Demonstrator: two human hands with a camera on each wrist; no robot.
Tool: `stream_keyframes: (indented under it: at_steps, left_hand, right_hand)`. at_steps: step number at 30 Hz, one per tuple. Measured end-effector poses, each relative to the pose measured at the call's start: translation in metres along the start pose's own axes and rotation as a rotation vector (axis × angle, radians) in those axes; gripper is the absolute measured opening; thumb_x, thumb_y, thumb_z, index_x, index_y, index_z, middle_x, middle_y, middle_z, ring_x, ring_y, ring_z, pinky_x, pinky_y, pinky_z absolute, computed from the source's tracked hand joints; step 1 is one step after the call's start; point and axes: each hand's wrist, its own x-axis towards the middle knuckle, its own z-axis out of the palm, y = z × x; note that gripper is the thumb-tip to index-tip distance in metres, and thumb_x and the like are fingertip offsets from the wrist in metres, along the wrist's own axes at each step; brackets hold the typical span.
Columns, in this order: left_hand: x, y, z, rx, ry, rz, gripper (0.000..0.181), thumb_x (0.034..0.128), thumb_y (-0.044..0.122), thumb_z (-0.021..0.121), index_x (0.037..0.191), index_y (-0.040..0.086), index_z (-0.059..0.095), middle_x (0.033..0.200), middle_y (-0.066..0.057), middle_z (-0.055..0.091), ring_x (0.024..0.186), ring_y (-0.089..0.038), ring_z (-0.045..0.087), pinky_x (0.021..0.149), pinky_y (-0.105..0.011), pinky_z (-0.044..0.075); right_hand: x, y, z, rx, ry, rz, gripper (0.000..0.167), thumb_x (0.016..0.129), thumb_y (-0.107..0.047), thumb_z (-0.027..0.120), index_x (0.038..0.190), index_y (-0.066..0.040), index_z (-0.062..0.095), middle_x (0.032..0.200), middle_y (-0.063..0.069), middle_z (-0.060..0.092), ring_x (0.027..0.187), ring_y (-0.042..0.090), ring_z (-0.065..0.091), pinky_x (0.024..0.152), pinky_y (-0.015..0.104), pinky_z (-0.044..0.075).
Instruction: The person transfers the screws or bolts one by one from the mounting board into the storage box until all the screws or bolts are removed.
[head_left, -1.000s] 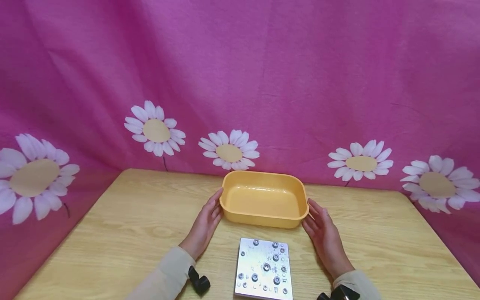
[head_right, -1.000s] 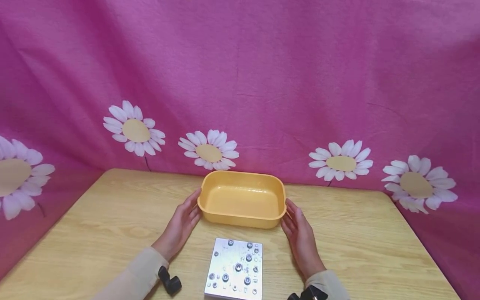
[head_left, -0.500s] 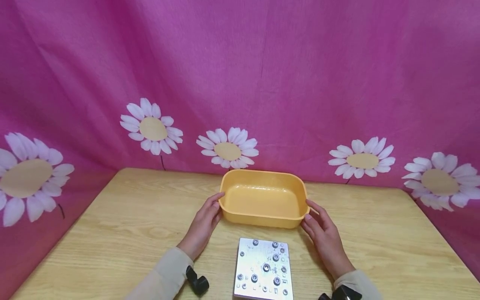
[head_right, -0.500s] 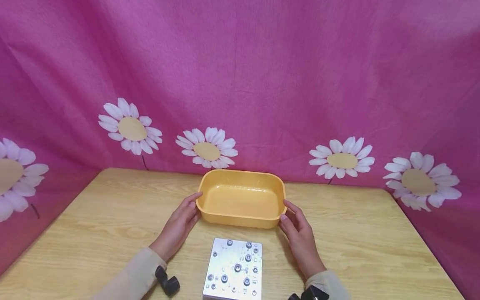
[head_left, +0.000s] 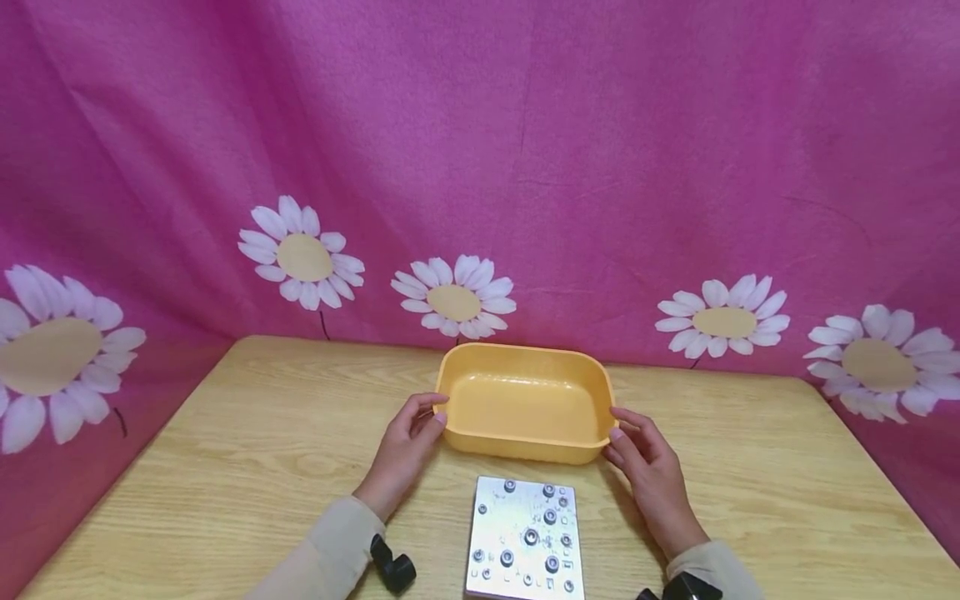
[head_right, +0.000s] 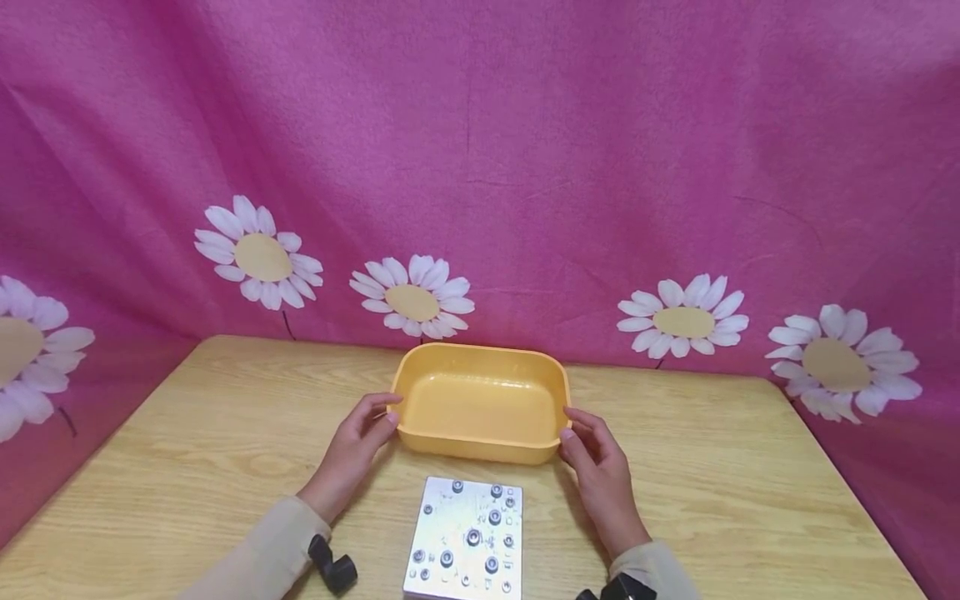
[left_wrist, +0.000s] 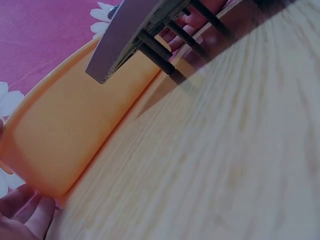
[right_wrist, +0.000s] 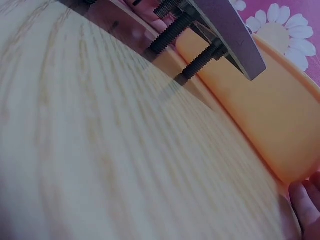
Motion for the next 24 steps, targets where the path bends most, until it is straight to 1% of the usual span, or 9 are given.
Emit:
stream_keyframes:
  at_steps: [2, 5, 7, 9, 11, 15, 18, 21, 24]
  left_hand:
    - [-0.0017, -0.0004, 0.0009, 0.010, 0.000, -0.002, 0.027, 0.0947, 0.023, 0.062, 0.121, 0.017, 0.058, 0.134, -0.005, 0.051, 0.131, -0.025, 0.045, 0.110, -0.040, 0.036]
    - [-0.0032, 0.0005, 0.0010, -0.003, -0.001, 0.007, 0.026, 0.0936, 0.020, 0.063, 0.118, 0.014, 0.057, 0.131, -0.006, 0.052, 0.131, -0.026, 0.045, 0.110, -0.042, 0.036]
    - [-0.0038, 0.0017, 0.0007, -0.021, 0.001, 0.010, 0.025, 0.0931, 0.017, 0.063, 0.117, 0.012, 0.056, 0.130, -0.006, 0.052, 0.131, -0.026, 0.043, 0.111, -0.042, 0.035]
    - [-0.0048, 0.0026, 0.0006, -0.042, -0.004, 0.014, 0.025, 0.0925, 0.013, 0.062, 0.116, 0.011, 0.055, 0.132, -0.007, 0.050, 0.133, -0.026, 0.041, 0.112, -0.042, 0.033]
    - [-0.0049, 0.0037, -0.0006, -0.058, -0.019, 0.026, 0.027, 0.0926, 0.010, 0.061, 0.119, 0.011, 0.053, 0.136, -0.007, 0.047, 0.136, -0.025, 0.037, 0.113, -0.039, 0.030]
    - [-0.0056, 0.0046, -0.0013, -0.090, -0.083, 0.017, 0.040, 0.0938, 0.006, 0.055, 0.132, 0.018, 0.049, 0.148, -0.001, 0.036, 0.140, -0.018, 0.032, 0.112, -0.029, 0.030]
    - [-0.0064, 0.0047, -0.0008, -0.092, -0.121, -0.007, 0.048, 0.0937, 0.005, 0.051, 0.137, 0.024, 0.045, 0.153, 0.002, 0.029, 0.140, -0.015, 0.030, 0.110, -0.026, 0.032]
    - [-0.0068, 0.0053, -0.0003, -0.072, -0.128, -0.021, 0.049, 0.0927, 0.005, 0.049, 0.138, 0.025, 0.045, 0.153, 0.003, 0.028, 0.140, -0.014, 0.030, 0.111, -0.030, 0.030]
    - [-0.0060, 0.0058, 0.0006, -0.065, -0.122, -0.021, 0.049, 0.0920, 0.005, 0.047, 0.136, 0.026, 0.047, 0.151, 0.004, 0.031, 0.138, -0.014, 0.032, 0.112, -0.034, 0.030]
  right_hand:
    - [-0.0027, 0.0001, -0.0015, -0.015, 0.008, 0.008, 0.042, 0.099, -0.027, 0.054, 0.137, -0.009, 0.049, 0.123, 0.021, 0.053, 0.108, 0.021, 0.061, 0.088, 0.028, 0.054]
    - [-0.0036, 0.0001, -0.0024, -0.026, 0.003, 0.013, 0.041, 0.099, -0.028, 0.055, 0.136, -0.011, 0.050, 0.122, 0.019, 0.053, 0.108, 0.020, 0.061, 0.088, 0.027, 0.054]
    - [-0.0029, 0.0003, -0.0023, -0.014, 0.000, 0.012, 0.041, 0.098, -0.029, 0.057, 0.134, -0.010, 0.051, 0.121, 0.018, 0.053, 0.108, 0.020, 0.060, 0.088, 0.027, 0.054]
    - [-0.0028, 0.0003, -0.0021, -0.007, -0.001, 0.008, 0.041, 0.098, -0.028, 0.058, 0.133, -0.008, 0.052, 0.119, 0.019, 0.053, 0.106, 0.018, 0.061, 0.087, 0.028, 0.054]
    - [-0.0018, -0.0004, -0.0009, 0.003, -0.004, 0.000, 0.039, 0.097, -0.026, 0.058, 0.131, -0.007, 0.052, 0.117, 0.019, 0.053, 0.103, 0.015, 0.061, 0.087, 0.028, 0.055]
    - [-0.0027, -0.0019, -0.0003, 0.009, -0.005, -0.011, 0.035, 0.098, -0.022, 0.057, 0.128, -0.005, 0.052, 0.116, 0.020, 0.053, 0.100, 0.013, 0.062, 0.086, 0.029, 0.055]
    - [-0.0043, -0.0023, -0.0010, 0.005, -0.004, -0.008, 0.033, 0.099, -0.020, 0.056, 0.127, -0.004, 0.052, 0.119, 0.019, 0.053, 0.101, 0.013, 0.061, 0.086, 0.027, 0.055]
    - [-0.0047, -0.0024, -0.0012, -0.009, -0.001, -0.010, 0.031, 0.099, -0.018, 0.054, 0.126, -0.003, 0.051, 0.122, 0.016, 0.052, 0.103, 0.013, 0.059, 0.086, 0.025, 0.055]
    - [-0.0035, -0.0022, -0.0014, -0.022, 0.013, -0.034, 0.028, 0.099, -0.017, 0.055, 0.120, 0.000, 0.052, 0.118, 0.012, 0.053, 0.101, 0.013, 0.058, 0.085, 0.023, 0.054]
